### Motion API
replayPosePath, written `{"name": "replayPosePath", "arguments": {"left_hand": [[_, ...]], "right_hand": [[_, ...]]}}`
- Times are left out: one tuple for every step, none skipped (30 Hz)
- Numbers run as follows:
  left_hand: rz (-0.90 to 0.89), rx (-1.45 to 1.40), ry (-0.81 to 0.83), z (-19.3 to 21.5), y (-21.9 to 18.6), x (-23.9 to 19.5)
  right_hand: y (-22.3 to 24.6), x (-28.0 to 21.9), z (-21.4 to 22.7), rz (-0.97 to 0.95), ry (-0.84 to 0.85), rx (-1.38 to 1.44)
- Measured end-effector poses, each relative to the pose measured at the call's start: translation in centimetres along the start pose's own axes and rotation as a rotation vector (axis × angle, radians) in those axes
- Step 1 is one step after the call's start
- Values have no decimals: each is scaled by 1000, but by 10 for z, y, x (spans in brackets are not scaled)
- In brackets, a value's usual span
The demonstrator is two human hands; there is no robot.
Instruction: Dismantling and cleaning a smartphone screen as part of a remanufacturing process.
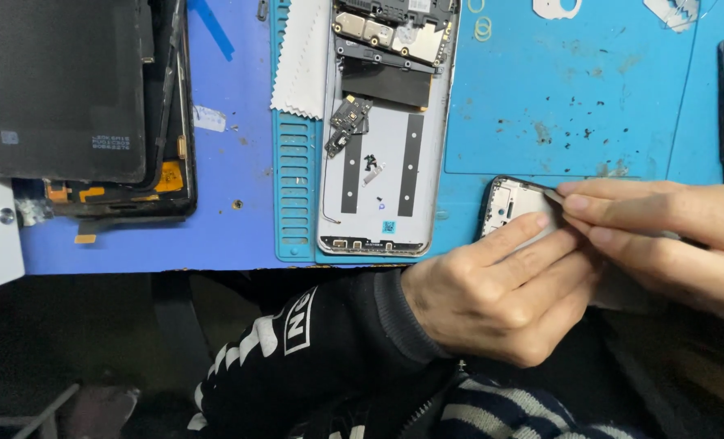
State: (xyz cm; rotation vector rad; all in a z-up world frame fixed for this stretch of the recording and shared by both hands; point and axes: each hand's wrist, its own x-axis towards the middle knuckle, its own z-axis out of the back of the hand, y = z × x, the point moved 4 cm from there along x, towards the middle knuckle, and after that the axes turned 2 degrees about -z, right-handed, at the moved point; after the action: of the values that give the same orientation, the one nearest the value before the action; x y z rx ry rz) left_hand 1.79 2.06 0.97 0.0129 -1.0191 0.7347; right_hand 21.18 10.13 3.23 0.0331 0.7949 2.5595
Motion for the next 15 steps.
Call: {"name": "replayPosePath", "arguments": {"left_hand": [[2, -3, -1, 0, 0, 0], [0, 13, 0, -1, 1, 0], [-4, 29, 5, -1, 0, -1], [-2, 26, 8, -1, 0, -1], [-4, 18, 16, -1, 0, -1], [-6, 10, 23, -1, 0, -1], [-7, 13, 22, -1, 0, -2], [-6, 3, 39, -2, -1, -2], [-6, -8, 58, -3, -1, -3], [-8, -8, 58, -3, 0, -2], [-6, -4, 45, -2, 0, -1], [-4, -1, 32, -1, 0, -1], [-4, -2, 33, -1, 0, 0], [-3, 4, 32, -1, 0, 0], [-2, 12, 29, 0, 0, 0]], "right_hand": [[-3, -10, -5, -3, 3, 1], [-17, -23, -11, -306, -20, 259], [-30, -39, -20, -609, -48, 519], [-25, -31, -18, -612, -47, 523], [-10, -19, -11, -331, -81, 325], [6, -9, -5, -52, -116, 124], [7, -12, -5, -49, -116, 123], [-1, -16, -7, -260, -99, 299], [-8, -22, -11, -473, -82, 476], [-6, -18, -8, -472, -84, 476], [0, -15, -5, -391, -73, 371], [5, -11, -3, -310, -62, 266], [2, -13, -4, -311, -62, 267], [2, -13, -5, -260, -50, 216], [1, -14, -6, -206, -38, 162]]}}
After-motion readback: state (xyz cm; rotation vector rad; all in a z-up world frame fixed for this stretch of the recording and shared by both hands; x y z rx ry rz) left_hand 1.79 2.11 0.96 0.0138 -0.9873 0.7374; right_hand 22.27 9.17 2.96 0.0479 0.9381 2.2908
